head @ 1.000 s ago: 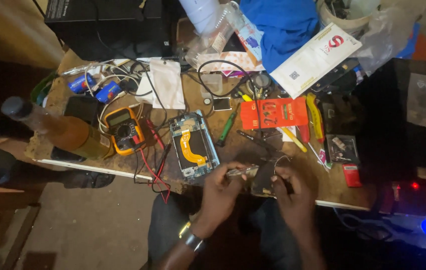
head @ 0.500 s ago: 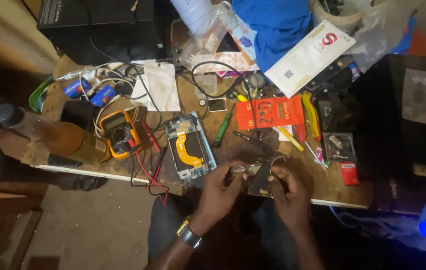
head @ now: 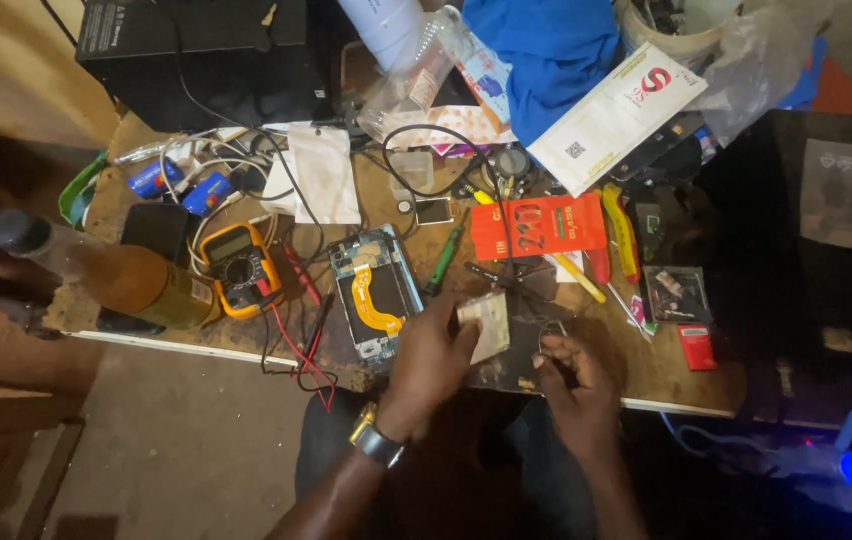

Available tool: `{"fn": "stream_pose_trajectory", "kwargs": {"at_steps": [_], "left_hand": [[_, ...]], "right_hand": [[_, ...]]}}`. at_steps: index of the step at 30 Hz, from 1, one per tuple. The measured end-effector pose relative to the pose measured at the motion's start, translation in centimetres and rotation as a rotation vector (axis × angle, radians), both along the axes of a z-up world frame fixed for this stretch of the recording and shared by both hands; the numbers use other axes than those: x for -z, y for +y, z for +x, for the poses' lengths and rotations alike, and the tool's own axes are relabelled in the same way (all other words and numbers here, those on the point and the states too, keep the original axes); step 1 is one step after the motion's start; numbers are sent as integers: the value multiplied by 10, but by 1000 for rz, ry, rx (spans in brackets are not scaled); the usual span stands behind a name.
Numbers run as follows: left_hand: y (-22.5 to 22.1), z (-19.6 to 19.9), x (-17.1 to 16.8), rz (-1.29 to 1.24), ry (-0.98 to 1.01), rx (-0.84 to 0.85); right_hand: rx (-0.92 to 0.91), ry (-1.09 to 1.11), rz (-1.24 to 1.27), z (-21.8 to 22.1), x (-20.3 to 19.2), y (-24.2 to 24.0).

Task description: Repairing a mobile phone by carefully soldering internal components and wires onto the device's frame on a workbench.

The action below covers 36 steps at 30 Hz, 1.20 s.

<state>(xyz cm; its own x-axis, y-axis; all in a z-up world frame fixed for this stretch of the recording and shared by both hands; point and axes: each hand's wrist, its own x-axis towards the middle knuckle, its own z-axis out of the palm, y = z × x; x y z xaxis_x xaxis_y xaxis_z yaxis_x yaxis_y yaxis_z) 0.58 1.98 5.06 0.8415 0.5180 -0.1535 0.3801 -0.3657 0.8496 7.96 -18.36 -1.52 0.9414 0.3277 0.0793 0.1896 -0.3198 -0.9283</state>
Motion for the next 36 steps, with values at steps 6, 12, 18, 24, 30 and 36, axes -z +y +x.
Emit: {"fn": "stream_pose_trajectory", "kwargs": {"at_steps": [6,12,18,24,30,36], "left_hand": [[-8,-13,-24,-276,-220,67],[-10,-16,-2,-83,-337,88],[-9,-15,-1,-15,-326,68],[-9,-17,5,-4,-375,86],[-8,-18,4,1,-388,81],[-8,-9,-8,-64,-138,-68]], "right_hand": [[-29,-13,11,-1,-1,-3],[5,8,-16,2,7,-6],[20,49,48,0,9,-5],[10,0,32,-2,2,-3],[-11,-46,11,0,3,-5],[32,-6,-72,-1,-3,-3]]}}
